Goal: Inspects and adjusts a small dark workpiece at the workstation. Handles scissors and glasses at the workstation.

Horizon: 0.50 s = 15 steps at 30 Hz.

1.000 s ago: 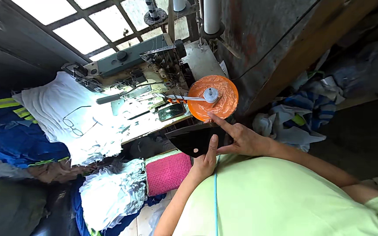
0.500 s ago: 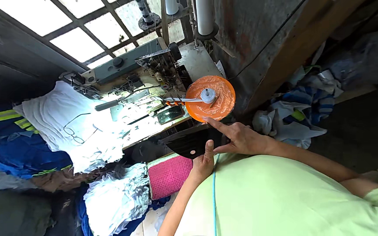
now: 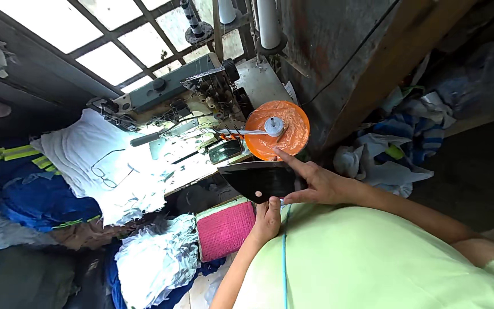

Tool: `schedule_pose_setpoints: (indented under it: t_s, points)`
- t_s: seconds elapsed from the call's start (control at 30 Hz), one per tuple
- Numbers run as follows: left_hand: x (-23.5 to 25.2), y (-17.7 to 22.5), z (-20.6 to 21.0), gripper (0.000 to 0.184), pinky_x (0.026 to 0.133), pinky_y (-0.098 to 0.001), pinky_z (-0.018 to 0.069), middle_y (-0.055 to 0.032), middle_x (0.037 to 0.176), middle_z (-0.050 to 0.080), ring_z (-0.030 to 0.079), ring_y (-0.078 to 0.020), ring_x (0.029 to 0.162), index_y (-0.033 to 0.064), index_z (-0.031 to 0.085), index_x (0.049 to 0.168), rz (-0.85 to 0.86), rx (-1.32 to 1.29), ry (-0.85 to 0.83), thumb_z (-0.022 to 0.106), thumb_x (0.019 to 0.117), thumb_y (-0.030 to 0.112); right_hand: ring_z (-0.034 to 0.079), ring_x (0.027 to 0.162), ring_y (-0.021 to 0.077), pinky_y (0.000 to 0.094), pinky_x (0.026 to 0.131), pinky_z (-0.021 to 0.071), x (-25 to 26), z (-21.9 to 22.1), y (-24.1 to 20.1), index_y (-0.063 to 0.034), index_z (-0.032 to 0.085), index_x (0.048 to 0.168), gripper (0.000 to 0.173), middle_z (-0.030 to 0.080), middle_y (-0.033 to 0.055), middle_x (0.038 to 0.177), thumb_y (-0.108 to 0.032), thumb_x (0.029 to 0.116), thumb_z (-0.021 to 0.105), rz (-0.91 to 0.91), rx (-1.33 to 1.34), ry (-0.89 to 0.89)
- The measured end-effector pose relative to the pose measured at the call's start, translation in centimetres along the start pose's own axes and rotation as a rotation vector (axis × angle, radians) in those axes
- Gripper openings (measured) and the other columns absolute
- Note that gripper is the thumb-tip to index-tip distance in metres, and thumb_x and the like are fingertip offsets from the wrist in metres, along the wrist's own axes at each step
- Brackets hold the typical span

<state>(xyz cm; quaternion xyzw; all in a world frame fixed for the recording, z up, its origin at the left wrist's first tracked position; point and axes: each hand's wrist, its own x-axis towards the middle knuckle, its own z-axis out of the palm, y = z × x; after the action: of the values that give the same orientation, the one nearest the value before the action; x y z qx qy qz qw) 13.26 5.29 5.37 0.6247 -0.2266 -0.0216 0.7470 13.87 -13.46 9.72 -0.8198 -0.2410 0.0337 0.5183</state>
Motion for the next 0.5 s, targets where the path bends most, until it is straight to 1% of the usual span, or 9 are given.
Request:
schedule_pose_setpoints:
  t_s: [0.03,0.07,0.1,0.17,0.33,0.37,0.4,0.47,0.5]
  points:
    - [0.07,0.14,0.02,0.049,0.097,-0.0148,0.0496,0.0264,0.105,0.067,0.058,0.0167,0.107,0.0247,0.061,0.117,0.018,0.014,-0.011,0.037,0.0996,0.064,0.056,0.079,0.0038,0.019,0.07,0.0477,0.07,0.12,0.04,0.0046,0.029,0.157,0.092,0.068,0.0167,0.111,-0.052,0.0938,0.065,-0.017,-0.007,0.004]
    - [0.11,0.15,0.03,0.048,0.097,-0.0143,0.049,0.0272,0.106,0.067,0.057,0.0173,0.108,0.0266,0.062,0.117,0.034,0.024,-0.022,0.036,0.1,0.064,0.052,0.072,0.0022,0.0175,0.065,0.0446,0.1,0.23,0.08,0.0046,0.03,0.156,0.092,0.067,0.0135,0.099,-0.052,0.0937,0.065,-0.029,-0.013,0.01]
    - [0.11,0.06,0.0,0.049,0.098,-0.0144,0.0482,0.0275,0.107,0.067,0.056,0.0175,0.109,0.0278,0.063,0.118,0.049,0.028,-0.034,0.035,0.1005,0.064,0.049,0.069,0.0011,0.0163,0.063,0.043,0.1,0.29,0.13,0.0044,0.03,0.157,0.092,0.066,0.0108,0.092,-0.053,0.0939,0.065,-0.037,-0.015,0.008]
    - [0.18,-0.04,0.06,0.048,0.099,-0.0141,0.0478,0.0281,0.108,0.067,0.056,0.018,0.11,0.03,0.063,0.118,0.066,0.024,-0.04,0.034,0.1007,0.064,0.048,0.066,0.0012,0.0162,0.062,0.0423,0.1,0.4,0.27,0.0049,0.031,0.156,0.091,0.064,0.0088,0.084,-0.052,0.0941,0.065,-0.06,-0.013,0.02]
    - [0.2,0.13,-0.08,0.056,0.099,-0.015,0.0477,0.0235,0.106,0.067,0.055,0.017,0.11,0.0212,0.061,0.117,0.049,0.056,-0.049,0.028,0.1022,0.063,0.048,0.066,0.0016,0.0161,0.061,0.0422,0.18,0.38,0.3,0.0063,0.031,0.155,0.092,0.064,0.0093,0.085,-0.053,0.0935,0.065,-0.078,-0.057,0.029]
    - [0.2,0.2,-0.08,0.057,0.098,-0.0149,0.048,0.0232,0.105,0.067,0.056,0.017,0.109,0.0201,0.061,0.117,0.042,0.058,-0.052,0.028,0.102,0.063,0.048,0.066,0.0011,0.0155,0.061,0.0422,0.23,0.35,0.34,0.0065,0.031,0.155,0.093,0.065,0.0099,0.088,-0.053,0.0933,0.065,-0.083,-0.057,0.027]
    - [0.2,0.25,-0.06,0.057,0.098,-0.0149,0.0482,0.0231,0.105,0.067,0.056,0.0169,0.109,0.0195,0.062,0.116,0.033,0.052,-0.054,0.028,0.1017,0.064,0.049,0.068,-0.0001,0.0142,0.062,0.0423,0.25,0.28,0.36,0.0066,0.03,0.156,0.093,0.066,0.0109,0.093,-0.053,0.0934,0.065,-0.082,-0.049,0.015]
    - [0.23,0.29,0.0,0.056,0.098,-0.0146,0.0481,0.0241,0.104,0.067,0.056,0.0174,0.108,0.0202,0.062,0.117,0.02,0.034,-0.057,0.031,0.1006,0.064,0.047,0.068,-0.0008,0.0137,0.062,0.0403,0.32,0.24,0.32,0.0071,0.029,0.156,0.094,0.064,0.0099,0.091,-0.052,0.0931,0.066,-0.067,-0.027,-0.001]
    - [0.25,0.27,0.02,0.055,0.098,-0.0144,0.048,0.0248,0.104,0.067,0.056,0.0177,0.108,0.0209,0.062,0.116,0.018,0.029,-0.056,0.032,0.1003,0.064,0.048,0.07,-0.0002,0.0143,0.064,0.0412,0.32,0.25,0.27,0.0066,0.028,0.156,0.095,0.065,0.0105,0.094,-0.053,0.0931,0.065,-0.054,-0.024,-0.008]
